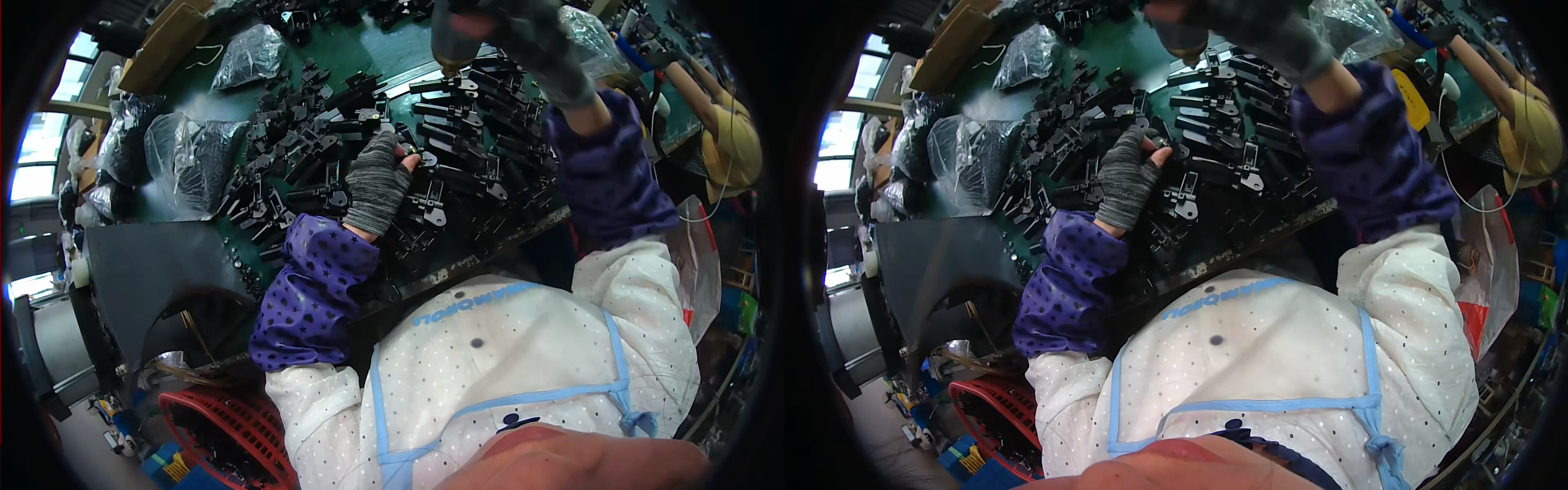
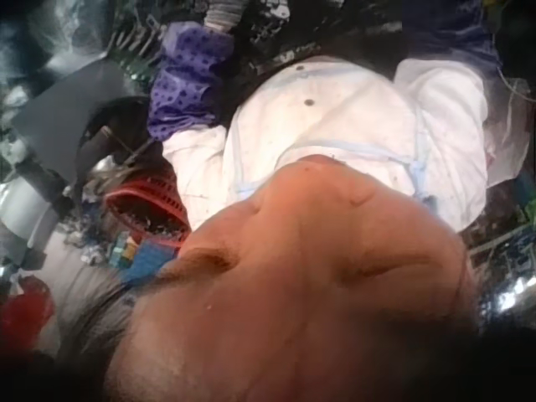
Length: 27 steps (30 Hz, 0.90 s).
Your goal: Assembling mechanical components using an air screwdriver on an assembly line.
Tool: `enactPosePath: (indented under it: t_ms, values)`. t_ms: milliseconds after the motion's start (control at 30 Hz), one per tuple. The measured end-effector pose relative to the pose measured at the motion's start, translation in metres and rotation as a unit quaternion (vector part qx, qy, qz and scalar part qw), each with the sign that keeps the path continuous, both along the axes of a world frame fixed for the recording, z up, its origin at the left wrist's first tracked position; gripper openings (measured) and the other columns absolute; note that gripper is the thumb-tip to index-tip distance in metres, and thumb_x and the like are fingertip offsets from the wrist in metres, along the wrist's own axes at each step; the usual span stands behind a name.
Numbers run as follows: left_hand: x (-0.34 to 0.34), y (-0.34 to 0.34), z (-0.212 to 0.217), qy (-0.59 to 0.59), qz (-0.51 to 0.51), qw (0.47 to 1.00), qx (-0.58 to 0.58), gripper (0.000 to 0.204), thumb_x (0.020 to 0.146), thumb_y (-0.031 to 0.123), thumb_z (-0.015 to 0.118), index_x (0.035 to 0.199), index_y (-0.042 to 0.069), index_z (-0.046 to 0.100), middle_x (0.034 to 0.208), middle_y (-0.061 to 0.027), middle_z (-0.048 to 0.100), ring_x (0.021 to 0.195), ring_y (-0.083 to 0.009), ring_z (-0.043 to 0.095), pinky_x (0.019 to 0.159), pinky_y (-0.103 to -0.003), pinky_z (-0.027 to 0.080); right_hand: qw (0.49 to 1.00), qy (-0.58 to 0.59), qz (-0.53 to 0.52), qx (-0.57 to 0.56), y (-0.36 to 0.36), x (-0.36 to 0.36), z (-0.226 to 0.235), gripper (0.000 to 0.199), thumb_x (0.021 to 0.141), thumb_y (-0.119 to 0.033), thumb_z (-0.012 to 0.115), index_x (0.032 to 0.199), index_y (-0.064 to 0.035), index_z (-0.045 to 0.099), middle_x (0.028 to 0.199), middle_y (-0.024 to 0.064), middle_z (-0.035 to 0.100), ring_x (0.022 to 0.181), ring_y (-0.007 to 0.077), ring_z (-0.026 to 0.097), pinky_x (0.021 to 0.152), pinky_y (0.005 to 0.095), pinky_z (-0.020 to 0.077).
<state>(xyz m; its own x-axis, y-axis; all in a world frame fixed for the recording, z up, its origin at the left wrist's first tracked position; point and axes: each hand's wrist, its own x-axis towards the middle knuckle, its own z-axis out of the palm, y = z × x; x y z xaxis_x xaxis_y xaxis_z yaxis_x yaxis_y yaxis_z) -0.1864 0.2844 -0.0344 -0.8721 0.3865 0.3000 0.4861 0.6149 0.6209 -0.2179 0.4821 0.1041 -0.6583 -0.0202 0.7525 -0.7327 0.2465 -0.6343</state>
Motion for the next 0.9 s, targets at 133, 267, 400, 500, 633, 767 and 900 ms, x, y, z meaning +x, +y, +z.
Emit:
enactPosePath:
  t_ms: [133,267,400,500,633,767,900]
  values:
    - [-0.008,0.018,-0.009,-0.076,-0.04,0.993,0.077,0.015,0.07,0.012,0.066,0.075,0.005,0.054,0.067,-0.0096,0.057,0.061,-0.0203,0.056,0.057,-0.03,0.044,0.984,-0.149,0.096,-0.019,0.004,-0.02,-0.037,0.04,0.067,-0.02,0.07,0.098,-0.006,0.05,0.081,0.0011,0.053,0.07,0.0096,0.05,0.059,0.0254,0.0425]
    - [-0.007,0.019,-0.013,-0.044,-0.049,0.993,0.095,0.014,0.069,0.011,0.066,0.075,0.005,0.055,0.067,-0.0092,0.057,0.061,-0.0201,0.057,0.058,-0.029,0.044,0.993,-0.097,0.055,-0.033,-0.012,-0.022,-0.088,0.036,0.07,-0.015,0.068,0.099,-0.0031,0.051,0.084,0.0036,0.056,0.074,0.0106,0.053,0.06,0.0284,0.0443]
    - [-0.003,0.009,-0.009,-0.051,-0.012,0.995,0.083,0.017,0.068,0.01,0.067,0.075,0.005,0.054,0.067,-0.0095,0.057,0.061,-0.0203,0.057,0.058,-0.029,0.045,0.905,-0.213,0.284,-0.235,-0.034,-0.024,-0.099,0.047,0.07,-0.019,0.066,0.108,-0.0038,0.043,0.091,0.0099,0.054,0.076,0.0204,0.058,0.064,0.0353,0.051]
    - [-0.007,0.018,-0.014,-0.048,-0.041,0.993,0.101,0.018,0.067,0.01,0.068,0.075,0.005,0.053,0.067,-0.0099,0.056,0.061,-0.0215,0.058,0.058,-0.03,0.045,0.926,-0.235,0.195,-0.222,-0.025,-0.02,-0.11,0.044,0.07,-0.018,0.067,0.105,-0.0031,0.046,0.089,0.0076,0.055,0.075,0.0168,0.056,0.062,0.0325,0.0484]
    - [-0.005,0.01,-0.011,-0.017,-0.027,0.996,0.084,0.018,0.067,0.01,0.067,0.075,0.005,0.052,0.067,-0.0099,0.057,0.061,-0.0232,0.058,0.057,-0.03,0.045,0.922,-0.253,0.181,-0.229,-0.033,-0.017,-0.109,0.04,0.069,-0.016,0.068,0.102,-0.0022,0.05,0.087,0.0045,0.056,0.074,0.0119,0.053,0.06,0.0289,0.0449]
    - [-0.006,0.011,-0.015,-0.009,-0.023,0.998,0.066,0.017,0.068,0.011,0.066,0.075,0.006,0.052,0.067,-0.0095,0.057,0.062,-0.0241,0.058,0.056,-0.031,0.045,0.926,-0.247,0.179,-0.222,-0.032,-0.014,-0.111,0.043,0.069,-0.018,0.068,0.104,-0.0024,0.048,0.087,0.0053,0.055,0.075,0.0134,0.054,0.061,0.0305,0.0461]
    - [-0.005,0.013,-0.015,0.002,-0.034,0.997,0.073,0.017,0.068,0.011,0.066,0.076,0.005,0.053,0.067,-0.0097,0.056,0.062,-0.0244,0.058,0.056,-0.031,0.045,0.922,-0.246,0.212,-0.211,-0.028,-0.018,-0.111,0.049,0.069,-0.022,0.067,0.107,-0.003,0.044,0.089,0.0075,0.054,0.077,0.0171,0.056,0.063,0.0337,0.0488]
